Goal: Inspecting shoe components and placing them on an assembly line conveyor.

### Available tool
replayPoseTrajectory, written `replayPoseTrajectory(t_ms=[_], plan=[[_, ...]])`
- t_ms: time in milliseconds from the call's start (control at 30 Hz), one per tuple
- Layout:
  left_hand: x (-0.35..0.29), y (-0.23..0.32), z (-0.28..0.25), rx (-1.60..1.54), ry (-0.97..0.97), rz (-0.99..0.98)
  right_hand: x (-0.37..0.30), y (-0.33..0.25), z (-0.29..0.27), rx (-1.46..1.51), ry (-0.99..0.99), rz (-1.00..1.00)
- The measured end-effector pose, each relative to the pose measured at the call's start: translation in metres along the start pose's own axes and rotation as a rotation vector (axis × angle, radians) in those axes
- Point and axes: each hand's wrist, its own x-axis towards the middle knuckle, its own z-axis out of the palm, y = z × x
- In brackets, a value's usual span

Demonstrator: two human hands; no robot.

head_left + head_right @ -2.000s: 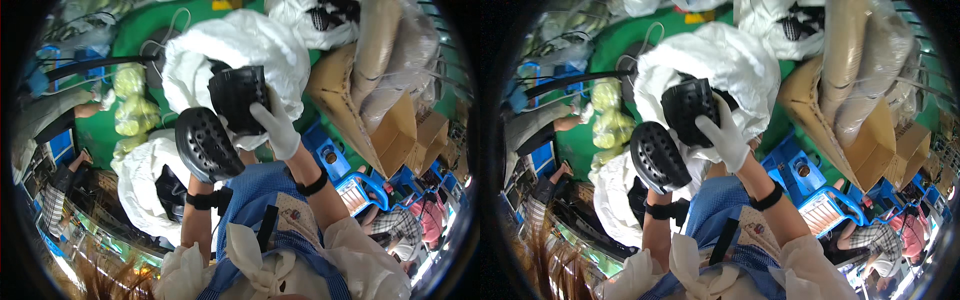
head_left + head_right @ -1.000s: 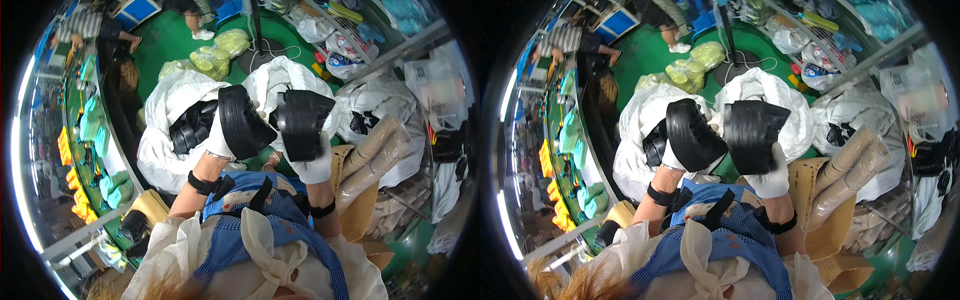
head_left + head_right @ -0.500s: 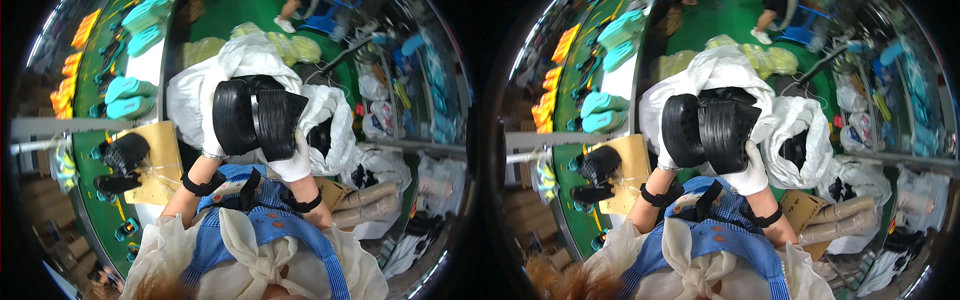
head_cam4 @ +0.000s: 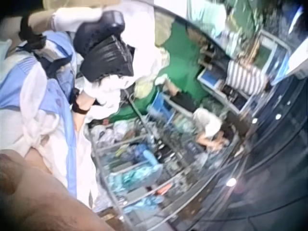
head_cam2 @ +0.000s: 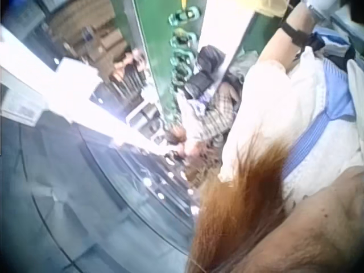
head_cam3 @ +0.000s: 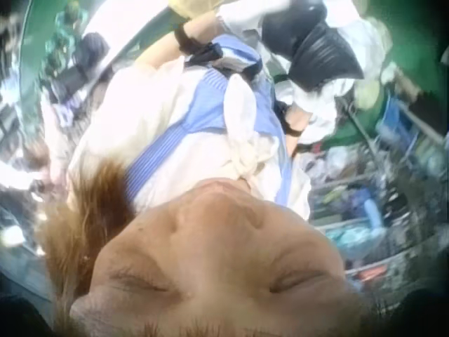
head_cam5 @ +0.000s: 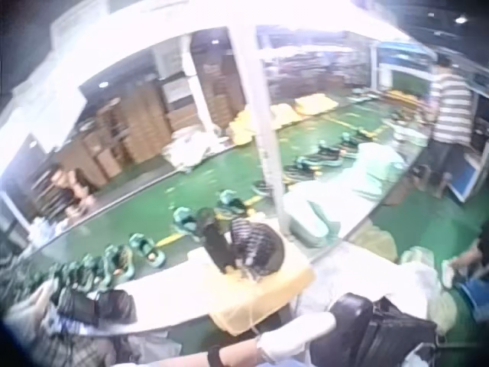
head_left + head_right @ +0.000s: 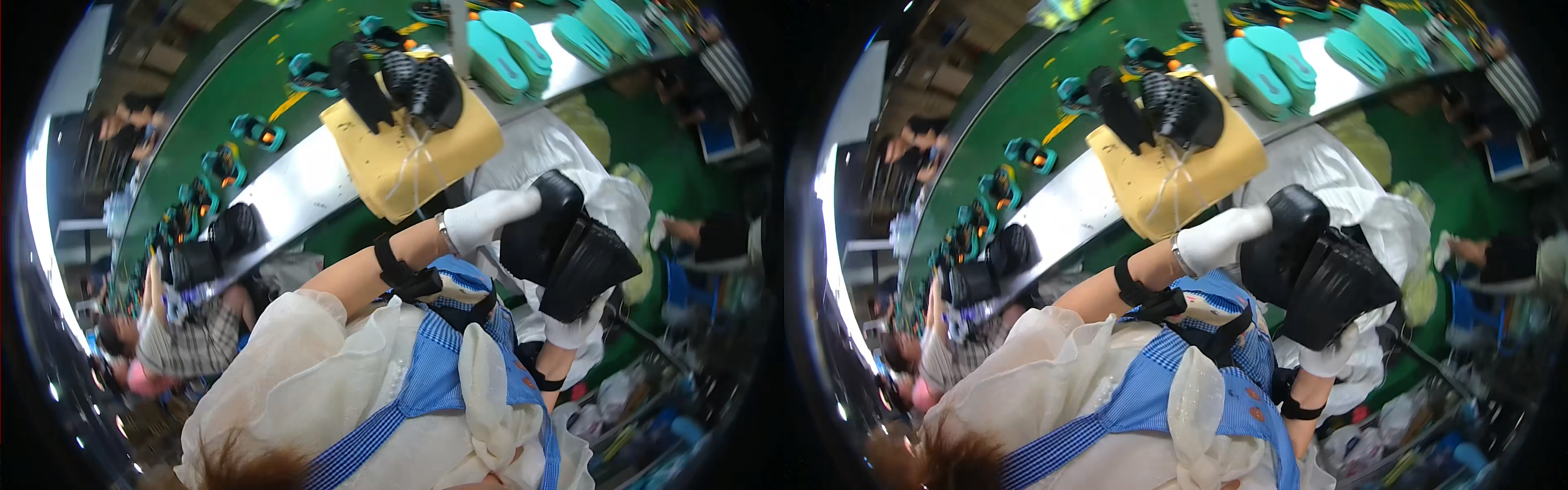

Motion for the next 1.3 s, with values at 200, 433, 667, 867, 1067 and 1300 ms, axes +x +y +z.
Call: replayPoseTrajectory(t_ms=[200,433,667,867,1067,1300], plan=[[-0.043,-0.033,-0.017,0.097,0.227,0.048,0.011,-0.004,-0.026,-0.219,0.003,0.439],[-0.097,-0.032,-0.032,0.155,0.509,0.173,0.047,0.033,0.021,-0.206,-0.094,0.631],[-0.202,-0.026,-0.121,-0.132,0.703,0.435,0.065,0.130,0.053,-0.221,-0.110,0.807],[-0.320,-0.020,-0.247,-0.258,1.004,0.622,0.083,0.248,0.120,-0.233,-0.008,0.989],[-0.380,-0.037,-0.354,-0.025,1.013,0.244,0.096,0.393,0.151,-0.132,0.185,1.146],[-0.399,-0.043,-0.384,0.083,1.113,0.230,0.100,0.478,0.161,-0.832,0.147,0.743]])
